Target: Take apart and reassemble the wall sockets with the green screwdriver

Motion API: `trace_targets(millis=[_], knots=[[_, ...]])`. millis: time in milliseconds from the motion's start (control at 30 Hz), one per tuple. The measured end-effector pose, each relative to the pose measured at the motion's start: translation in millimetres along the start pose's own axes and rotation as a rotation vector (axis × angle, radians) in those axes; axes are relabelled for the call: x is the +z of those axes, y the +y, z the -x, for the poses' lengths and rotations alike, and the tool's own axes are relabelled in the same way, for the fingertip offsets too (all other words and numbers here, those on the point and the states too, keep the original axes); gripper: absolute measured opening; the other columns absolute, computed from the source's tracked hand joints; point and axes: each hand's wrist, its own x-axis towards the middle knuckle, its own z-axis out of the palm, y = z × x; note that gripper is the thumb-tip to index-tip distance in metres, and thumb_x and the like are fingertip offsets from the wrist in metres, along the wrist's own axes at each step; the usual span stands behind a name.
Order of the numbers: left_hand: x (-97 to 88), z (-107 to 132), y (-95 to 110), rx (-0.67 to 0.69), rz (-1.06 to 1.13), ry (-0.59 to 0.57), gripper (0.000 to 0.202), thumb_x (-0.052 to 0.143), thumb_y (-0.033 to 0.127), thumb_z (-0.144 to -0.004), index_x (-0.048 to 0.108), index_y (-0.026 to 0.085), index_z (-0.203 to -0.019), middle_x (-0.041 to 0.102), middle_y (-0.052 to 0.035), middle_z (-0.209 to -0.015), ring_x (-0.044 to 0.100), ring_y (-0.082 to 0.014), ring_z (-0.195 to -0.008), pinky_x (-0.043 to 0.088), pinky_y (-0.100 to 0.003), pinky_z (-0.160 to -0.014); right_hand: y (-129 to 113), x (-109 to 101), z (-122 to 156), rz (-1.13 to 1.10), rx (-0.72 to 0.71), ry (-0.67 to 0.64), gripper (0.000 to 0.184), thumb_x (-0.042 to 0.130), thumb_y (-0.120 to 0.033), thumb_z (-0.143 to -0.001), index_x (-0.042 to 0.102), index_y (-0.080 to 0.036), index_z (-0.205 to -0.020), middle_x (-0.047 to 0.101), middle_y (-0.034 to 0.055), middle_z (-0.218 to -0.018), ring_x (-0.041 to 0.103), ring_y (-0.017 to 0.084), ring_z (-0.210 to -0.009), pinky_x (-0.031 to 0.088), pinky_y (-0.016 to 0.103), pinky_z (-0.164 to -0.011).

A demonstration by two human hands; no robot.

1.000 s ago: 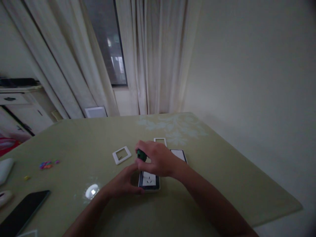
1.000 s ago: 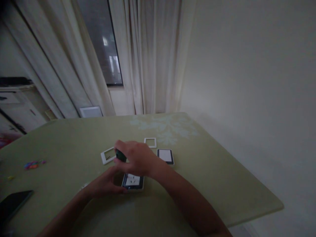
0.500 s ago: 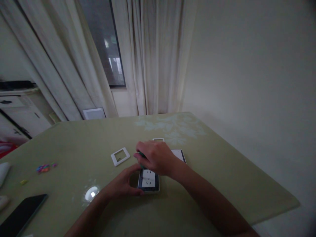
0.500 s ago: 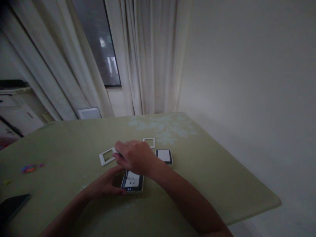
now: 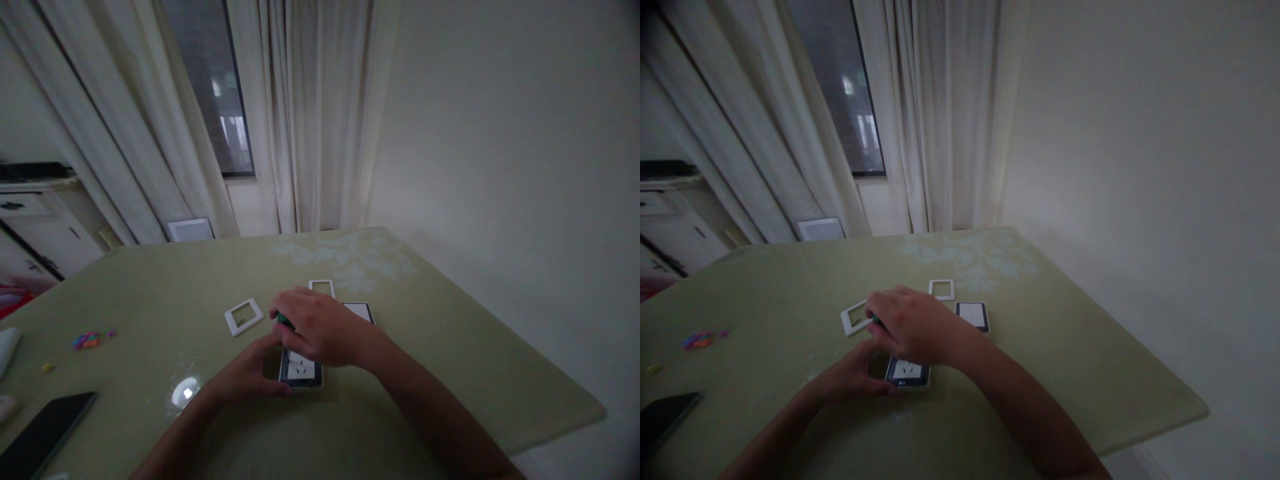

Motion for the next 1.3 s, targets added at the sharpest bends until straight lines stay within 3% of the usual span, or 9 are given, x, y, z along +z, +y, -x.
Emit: trace_targets(millis=[200,400,500,600,667,900,1000,1133,1300], knots=[[-1.1,2.1,-2.9,-0.077,-0.032,-0.007,0.089,0.099,0.043,-0.069,0.06,0.028,-0.147,0.063,-0.0112,-0.151,0.055,-0.0427,-0.141,0.041,-0.058,-0.122,0.0,2.8,-2.7,0.231,0.372,0.006,0.034,0.049,-0.049,-0.108,0.065,-0.019,-0.104,0.074,0.0082,-0.081,0.065,0.023,-0.071,0.036,0.032,-0.065],[-1.8,0.3,8.1,-0.055,0.059,-0.043,0.066,0.096,0.043,-0.074,0.069,0.026,-0.132,0.073,-0.0071,-0.132,0.066,-0.0382,-0.124,0.053,-0.052,-0.111,-5.9,0.4,0.7,-0.08,-0.09,-0.012,0.018,0.061,-0.03,-0.099,0.062,-0.02,-0.115,0.076,0.0072,-0.111,0.067,0.021,-0.1,0.045,0.03,-0.082],[-1.0,-0.2,9.2,-0.041,0.083,-0.045,0.076,0.096,0.045,-0.074,0.064,0.028,-0.141,0.071,-0.0082,-0.138,0.065,-0.038,-0.127,0.051,-0.054,-0.114,-3.8,-0.8,3.7,-0.009,0.064,0.014,0.025,0.069,-0.034,-0.09,0.062,-0.022,-0.111,0.075,0.0032,-0.095,0.065,0.02,-0.081,0.039,0.03,-0.068],[0.2,0.6,1.1,-0.046,0.006,-0.024,0.088,0.098,0.045,-0.072,0.058,0.029,-0.149,0.064,-0.0105,-0.149,0.056,-0.0409,-0.14,0.041,-0.058,-0.122,6.5,0.7,4.2,0.087,0.306,0.027,0.028,0.065,-0.05,-0.096,0.064,-0.022,-0.103,0.069,0.0011,-0.076,0.058,0.019,-0.064,0.027,0.031,-0.061],[0.8,1.2,-4.4,-0.067,-0.022,-0.025,0.091,0.098,0.045,-0.071,0.056,0.029,-0.151,0.062,-0.0114,-0.152,0.054,-0.0415,-0.143,0.038,-0.059,-0.124,12.3,1.4,3.4,0.048,0.359,0.03,0.036,0.059,-0.056,-0.102,0.064,-0.021,-0.1,0.069,0.0019,-0.074,0.058,0.018,-0.065,0.027,0.03,-0.062],[2.7,0.9,-4.5,-0.034,0.037,-0.025,0.088,0.097,0.04,-0.072,0.059,0.03,-0.15,0.063,-0.0092,-0.153,0.056,-0.0411,-0.14,0.04,-0.056,-0.124,2.9,-3.5,2.4,-0.124,0.113,-0.004,0.02,0.06,-0.028,-0.098,0.059,-0.02,-0.116,0.073,0.0054,-0.101,0.063,0.02,-0.085,0.04,0.029,-0.074],[3.0,1.6,-6.3,-0.044,0.028,-0.008,0.088,0.098,0.042,-0.07,0.06,0.031,-0.149,0.062,-0.0093,-0.154,0.054,-0.0422,-0.142,0.039,-0.058,-0.124,-1.3,-2.3,2.4,-0.007,0.187,0.01,0.017,0.062,-0.03,-0.093,0.061,-0.021,-0.108,0.073,0.0042,-0.092,0.062,0.02,-0.077,0.037,0.03,-0.069],[2.3,2.4,-8.0,-0.064,-0.006,-0.01,0.089,0.098,0.044,-0.071,0.058,0.03,-0.15,0.062,-0.0105,-0.153,0.053,-0.0416,-0.143,0.039,-0.058,-0.124,0.8,2.3,2.0,0.186,0.377,0.005,0.033,0.051,-0.051,-0.106,0.064,-0.021,-0.102,0.071,0.0046,-0.075,0.06,0.02,-0.066,0.029,0.03,-0.062],[1.9,1.3,-1.1,-0.027,-0.017,-0.011,0.087,0.098,0.043,-0.071,0.061,0.03,-0.148,0.064,-0.0101,-0.151,0.057,-0.0418,-0.139,0.04,-0.058,-0.123,2.3,2.2,2.3,0.004,0.072,0.018,0.012,0.052,-0.029,-0.105,0.059,-0.021,-0.11,0.075,0.0064,-0.104,0.065,0.019,-0.087,0.041,0.029,-0.076]])
